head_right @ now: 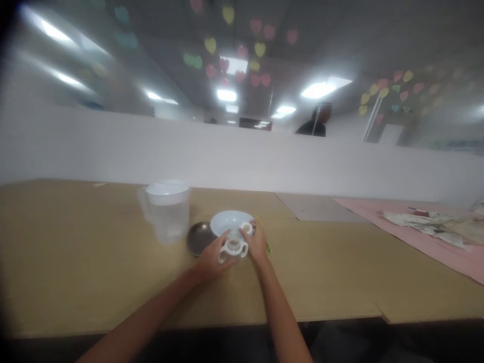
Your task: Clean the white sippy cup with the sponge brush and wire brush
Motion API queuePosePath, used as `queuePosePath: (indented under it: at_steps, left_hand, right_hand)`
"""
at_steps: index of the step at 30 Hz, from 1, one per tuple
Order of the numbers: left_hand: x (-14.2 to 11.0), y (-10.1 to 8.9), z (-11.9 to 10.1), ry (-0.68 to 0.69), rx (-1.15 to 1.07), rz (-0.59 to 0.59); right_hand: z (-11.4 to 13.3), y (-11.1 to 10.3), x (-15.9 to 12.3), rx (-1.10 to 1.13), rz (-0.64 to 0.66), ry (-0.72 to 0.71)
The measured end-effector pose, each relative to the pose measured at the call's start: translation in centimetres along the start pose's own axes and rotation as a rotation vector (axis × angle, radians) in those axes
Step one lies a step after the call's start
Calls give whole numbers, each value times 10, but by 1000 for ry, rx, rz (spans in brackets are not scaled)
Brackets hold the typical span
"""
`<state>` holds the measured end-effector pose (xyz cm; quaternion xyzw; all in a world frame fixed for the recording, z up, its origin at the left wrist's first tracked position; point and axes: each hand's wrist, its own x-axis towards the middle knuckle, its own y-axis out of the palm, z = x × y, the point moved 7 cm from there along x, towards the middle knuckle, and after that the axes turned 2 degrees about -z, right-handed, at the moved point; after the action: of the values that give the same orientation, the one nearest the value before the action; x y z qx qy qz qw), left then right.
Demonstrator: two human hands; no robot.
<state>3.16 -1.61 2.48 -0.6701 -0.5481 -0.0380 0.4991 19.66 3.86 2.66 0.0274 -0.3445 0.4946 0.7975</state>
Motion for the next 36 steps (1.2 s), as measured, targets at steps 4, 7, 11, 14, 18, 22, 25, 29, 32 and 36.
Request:
queuePosePath:
  at_steps: [4, 7, 11, 14, 18, 22, 25, 29, 32, 36]
  left_hand:
    - [0, 1, 1, -10, -15, 1]
    - [0, 1, 1, -29, -47, -1]
    - [2, -4, -2, -9, -73, -29]
    - [8, -16, -9, 53, -53, -146]
    - [18, -30, -23, 82, -22, -304]
    - [26, -37, -45, 116, -45, -297]
    - [28, -53, -55, 86, -119, -352]
    - [33, -65, -63, 97, -220, -251]
    - [36, -70, -63, 98, -256, -170]
    - [38, -75, -58, 79, -284, -173]
  right_hand:
    - [2, -2, -2, 67, -2, 40]
    - [3, -3, -2, 199, -20, 72]
    - [4, -2, 2, 371, -4, 128]
    - [13, -5, 3, 453, -11, 115]
    - [44, -10, -5, 438, -28, 5]
    - [88, -12, -20, 299, 59, -162]
    - [112, -20, -29, 137, 75, -269]
    - [121, -31, -30, -14, 92, -322]
    - [120, -33, -25, 11, 139, -294]
    - [114, -22, -15, 239, 295, -145]
